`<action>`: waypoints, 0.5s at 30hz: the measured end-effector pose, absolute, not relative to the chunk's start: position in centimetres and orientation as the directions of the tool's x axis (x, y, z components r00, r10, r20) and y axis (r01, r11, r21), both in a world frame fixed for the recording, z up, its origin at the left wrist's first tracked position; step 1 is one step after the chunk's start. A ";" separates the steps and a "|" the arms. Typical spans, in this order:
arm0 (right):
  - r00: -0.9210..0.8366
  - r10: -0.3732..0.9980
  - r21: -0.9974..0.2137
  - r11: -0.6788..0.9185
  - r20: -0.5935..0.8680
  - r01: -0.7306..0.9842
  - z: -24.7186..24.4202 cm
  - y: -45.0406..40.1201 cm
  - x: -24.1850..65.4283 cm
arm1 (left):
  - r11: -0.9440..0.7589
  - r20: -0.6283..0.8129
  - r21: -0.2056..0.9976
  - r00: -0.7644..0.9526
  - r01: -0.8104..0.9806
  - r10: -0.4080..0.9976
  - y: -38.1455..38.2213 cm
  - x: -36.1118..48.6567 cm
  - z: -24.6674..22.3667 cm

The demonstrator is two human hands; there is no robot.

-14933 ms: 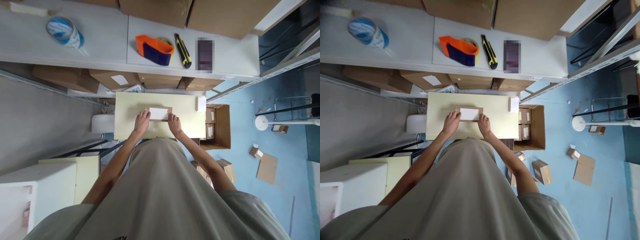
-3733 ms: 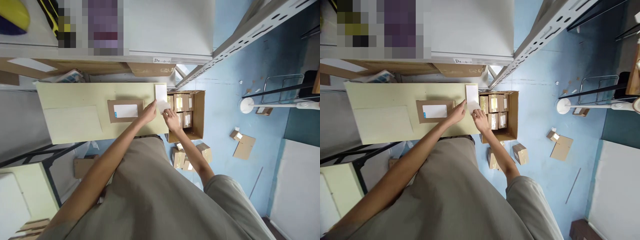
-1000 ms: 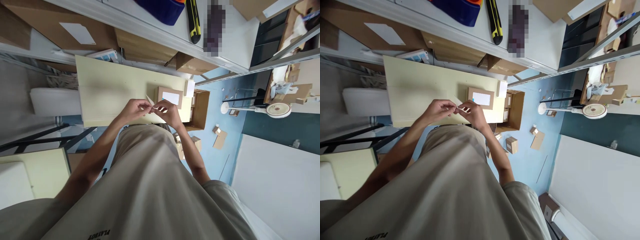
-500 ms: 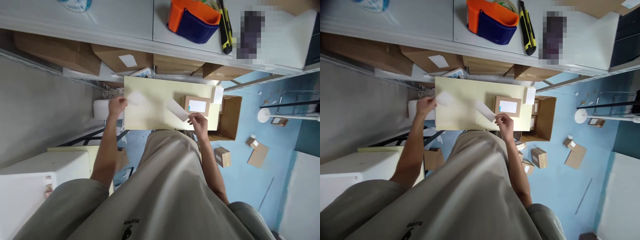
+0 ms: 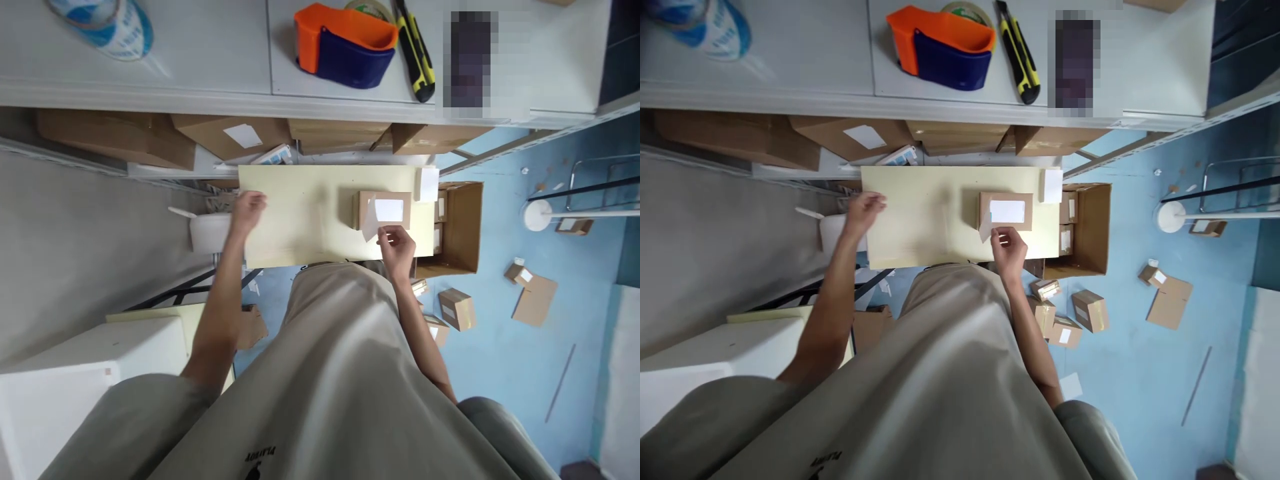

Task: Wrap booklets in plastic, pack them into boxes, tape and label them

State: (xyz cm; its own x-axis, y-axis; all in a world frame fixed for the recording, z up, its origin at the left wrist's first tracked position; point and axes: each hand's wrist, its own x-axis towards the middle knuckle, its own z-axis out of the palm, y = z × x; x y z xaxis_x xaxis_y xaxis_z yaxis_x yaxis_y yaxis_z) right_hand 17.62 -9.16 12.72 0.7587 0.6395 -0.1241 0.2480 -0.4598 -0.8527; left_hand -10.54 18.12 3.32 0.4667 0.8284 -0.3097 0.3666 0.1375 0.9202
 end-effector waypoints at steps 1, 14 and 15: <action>0.736 0.673 -0.824 -0.459 -0.077 0.333 12.9 -9.2 17.7 | 0.176 -0.323 0.929 0.478 0.326 0.817 15.2 -7.6 3.7; 0.257 0.959 -0.639 -0.272 -0.118 0.720 12.1 -11.5 20.0 | 0.390 -0.462 0.887 0.437 0.248 0.772 0.4 6.8 7.8; 0.275 0.956 -0.662 -0.274 -0.105 0.698 12.4 -11.6 21.1 | 0.353 -0.442 0.896 0.454 0.271 0.774 0.2 6.8 7.6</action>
